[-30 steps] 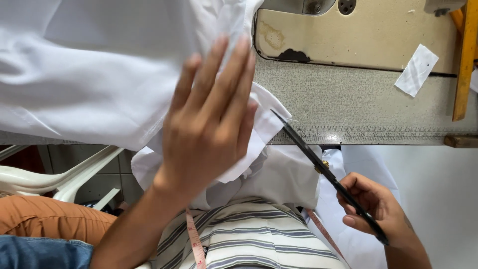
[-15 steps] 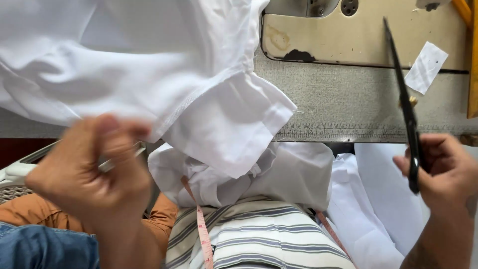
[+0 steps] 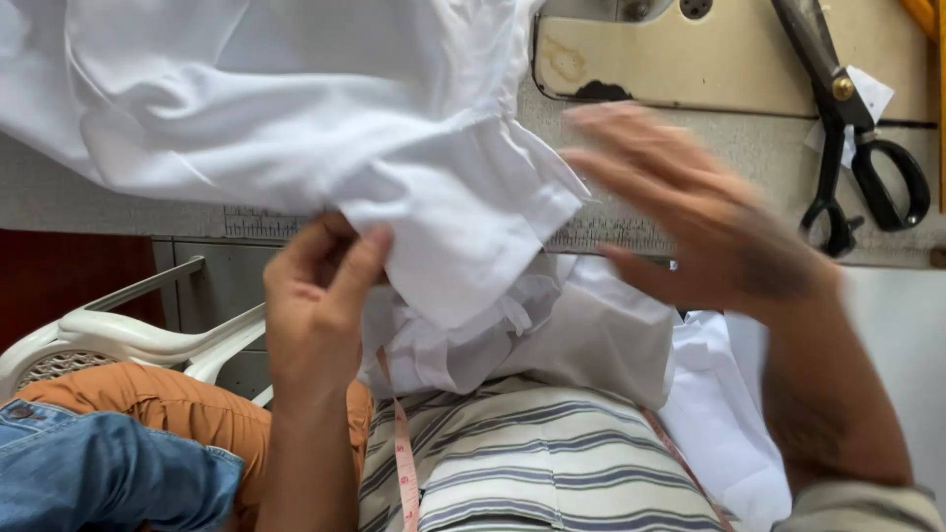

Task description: The person uses shears to trim the edges of a white fabric garment on a worktable. They repeatedly reposition the fabric, cut along seams and hems, and remove small pieces of excess material.

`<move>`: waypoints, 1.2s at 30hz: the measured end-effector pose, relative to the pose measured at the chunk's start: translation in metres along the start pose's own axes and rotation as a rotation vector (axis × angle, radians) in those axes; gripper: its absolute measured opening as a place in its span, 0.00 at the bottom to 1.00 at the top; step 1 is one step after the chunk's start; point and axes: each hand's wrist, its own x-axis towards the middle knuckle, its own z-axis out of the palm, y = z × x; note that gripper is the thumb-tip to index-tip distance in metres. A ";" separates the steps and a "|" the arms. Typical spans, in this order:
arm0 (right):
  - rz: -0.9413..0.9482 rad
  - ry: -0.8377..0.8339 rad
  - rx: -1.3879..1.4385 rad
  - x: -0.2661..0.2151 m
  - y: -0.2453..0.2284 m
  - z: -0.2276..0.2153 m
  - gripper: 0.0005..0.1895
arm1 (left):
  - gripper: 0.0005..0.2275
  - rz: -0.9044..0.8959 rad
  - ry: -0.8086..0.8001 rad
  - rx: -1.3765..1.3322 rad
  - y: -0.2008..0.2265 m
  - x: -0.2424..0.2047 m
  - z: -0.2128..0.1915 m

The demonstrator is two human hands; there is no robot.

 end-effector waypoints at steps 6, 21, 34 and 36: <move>-0.261 0.288 0.184 0.060 -0.007 0.029 0.16 | 0.11 0.073 0.001 0.153 0.046 0.031 0.017; 0.322 0.388 1.546 0.109 -0.017 0.013 0.08 | 0.53 0.727 0.186 0.612 0.038 0.077 0.015; -0.381 0.276 0.545 0.058 -0.006 0.005 0.12 | 0.14 0.845 -0.430 0.997 0.094 0.006 -0.060; -0.339 0.202 0.424 0.043 -0.001 0.022 0.15 | 0.15 0.559 -0.520 1.233 0.082 0.005 -0.070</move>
